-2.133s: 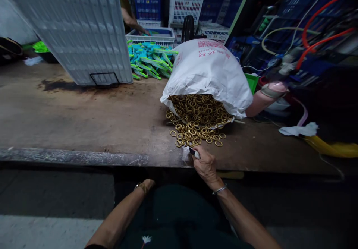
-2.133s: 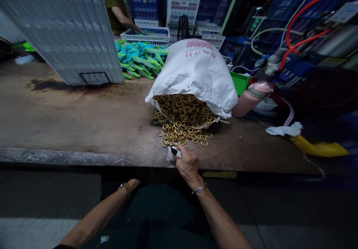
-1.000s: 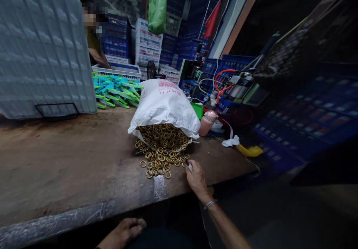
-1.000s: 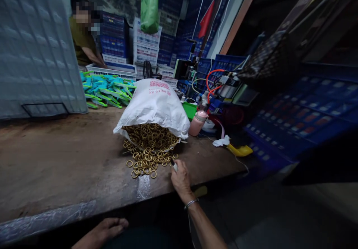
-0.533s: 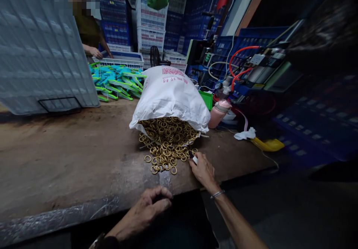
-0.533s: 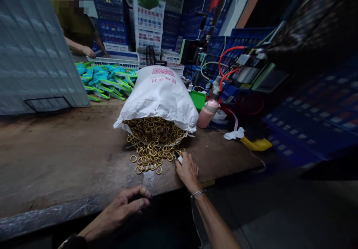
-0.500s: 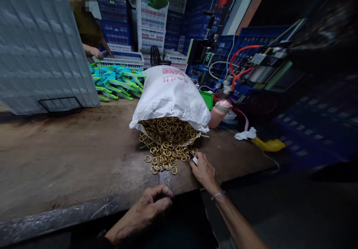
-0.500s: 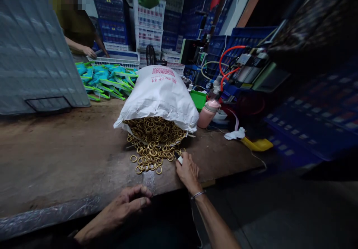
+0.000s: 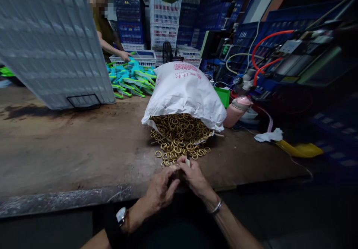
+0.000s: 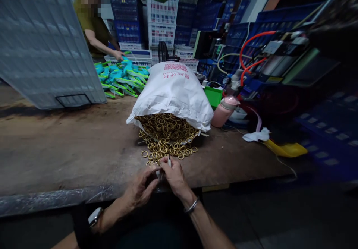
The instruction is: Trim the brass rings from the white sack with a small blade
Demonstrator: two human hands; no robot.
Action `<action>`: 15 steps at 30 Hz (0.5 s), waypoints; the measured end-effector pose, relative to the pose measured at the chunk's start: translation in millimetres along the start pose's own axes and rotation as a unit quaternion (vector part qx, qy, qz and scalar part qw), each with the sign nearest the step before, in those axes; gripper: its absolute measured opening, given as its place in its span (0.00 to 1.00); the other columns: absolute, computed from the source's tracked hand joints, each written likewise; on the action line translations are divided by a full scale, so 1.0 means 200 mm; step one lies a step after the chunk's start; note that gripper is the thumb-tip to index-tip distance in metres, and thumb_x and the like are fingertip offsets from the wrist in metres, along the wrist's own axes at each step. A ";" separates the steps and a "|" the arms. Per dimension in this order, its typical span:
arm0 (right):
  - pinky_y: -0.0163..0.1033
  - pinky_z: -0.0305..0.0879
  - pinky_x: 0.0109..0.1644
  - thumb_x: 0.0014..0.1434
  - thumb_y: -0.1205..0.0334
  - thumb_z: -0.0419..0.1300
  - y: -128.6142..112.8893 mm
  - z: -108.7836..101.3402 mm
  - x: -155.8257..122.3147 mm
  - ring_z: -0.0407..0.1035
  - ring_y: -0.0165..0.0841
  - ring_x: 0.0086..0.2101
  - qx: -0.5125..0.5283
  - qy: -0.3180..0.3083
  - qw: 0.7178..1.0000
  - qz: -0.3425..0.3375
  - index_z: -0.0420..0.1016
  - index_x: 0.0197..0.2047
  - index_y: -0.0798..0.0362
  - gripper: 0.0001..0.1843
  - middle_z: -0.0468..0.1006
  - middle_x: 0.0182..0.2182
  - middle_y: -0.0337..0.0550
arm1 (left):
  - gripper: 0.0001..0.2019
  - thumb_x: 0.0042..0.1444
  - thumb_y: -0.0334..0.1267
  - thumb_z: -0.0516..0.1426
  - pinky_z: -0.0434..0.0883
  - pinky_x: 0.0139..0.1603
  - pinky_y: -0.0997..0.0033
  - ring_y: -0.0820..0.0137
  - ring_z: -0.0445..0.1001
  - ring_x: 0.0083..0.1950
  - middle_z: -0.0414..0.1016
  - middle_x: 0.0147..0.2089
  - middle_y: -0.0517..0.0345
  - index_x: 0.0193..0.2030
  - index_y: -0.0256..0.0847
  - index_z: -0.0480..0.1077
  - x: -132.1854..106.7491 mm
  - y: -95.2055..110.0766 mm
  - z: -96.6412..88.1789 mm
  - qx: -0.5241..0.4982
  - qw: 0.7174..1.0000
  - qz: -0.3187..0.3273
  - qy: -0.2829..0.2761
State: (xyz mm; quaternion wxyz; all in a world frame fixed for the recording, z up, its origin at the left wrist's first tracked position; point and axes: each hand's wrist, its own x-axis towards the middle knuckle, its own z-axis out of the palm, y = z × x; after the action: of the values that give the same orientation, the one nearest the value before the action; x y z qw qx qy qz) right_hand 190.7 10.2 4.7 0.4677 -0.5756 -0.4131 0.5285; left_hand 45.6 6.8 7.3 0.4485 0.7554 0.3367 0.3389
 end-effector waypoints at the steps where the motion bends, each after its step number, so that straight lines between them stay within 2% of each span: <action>1: 0.28 0.48 0.20 0.48 0.56 0.56 0.00 0.02 -0.01 0.53 0.23 0.20 0.029 -0.019 0.999 0.028 0.64 0.27 0.53 0.09 0.61 0.20 0.31 | 0.15 0.56 0.32 0.50 0.64 0.49 0.67 0.64 0.70 0.47 0.72 0.47 0.48 0.50 0.40 0.66 -0.01 0.00 0.00 -0.003 1.000 -0.004 0.008; 4: 0.27 0.40 0.17 0.46 0.56 0.57 -0.01 0.05 -0.03 0.47 0.20 0.16 0.078 -0.062 0.991 0.086 0.64 0.27 0.54 0.10 0.59 0.18 0.29 | 0.10 0.57 0.33 0.50 0.65 0.47 0.68 0.65 0.71 0.44 0.74 0.42 0.50 0.44 0.40 0.68 -0.02 -0.02 0.01 -0.014 0.999 -0.020 0.038; 9: 0.28 0.35 0.16 0.46 0.53 0.58 -0.02 0.05 -0.05 0.42 0.17 0.13 0.121 -0.085 0.981 0.123 0.62 0.28 0.53 0.13 0.58 0.17 0.27 | 0.10 0.57 0.34 0.50 0.66 0.45 0.68 0.66 0.71 0.42 0.74 0.41 0.51 0.44 0.40 0.68 -0.02 -0.04 0.00 -0.043 0.997 -0.027 0.052; 12: 0.28 0.36 0.16 0.49 0.48 0.57 -0.02 0.05 -0.06 0.43 0.18 0.14 0.098 -0.091 0.985 0.108 0.62 0.28 0.53 0.16 0.59 0.18 0.28 | 0.07 0.57 0.35 0.50 0.66 0.39 0.71 0.69 0.71 0.36 0.74 0.35 0.54 0.37 0.39 0.69 -0.01 -0.04 -0.02 -0.061 0.996 -0.051 0.041; 15: 0.29 0.45 0.19 0.50 0.46 0.56 -0.03 0.05 -0.07 0.48 0.21 0.18 0.000 -0.067 0.997 0.037 0.63 0.26 0.54 0.18 0.59 0.19 0.30 | 0.07 0.56 0.37 0.51 0.64 0.33 0.74 0.72 0.67 0.31 0.71 0.29 0.58 0.31 0.38 0.67 0.01 -0.03 -0.05 -0.082 0.994 -0.070 0.031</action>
State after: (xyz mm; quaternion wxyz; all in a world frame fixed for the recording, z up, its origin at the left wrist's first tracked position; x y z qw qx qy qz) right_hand 180.2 -0.8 12.8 0.4193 -0.5540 -0.4217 0.5826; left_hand 38.2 15.0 6.7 0.5206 0.6798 0.3738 0.3567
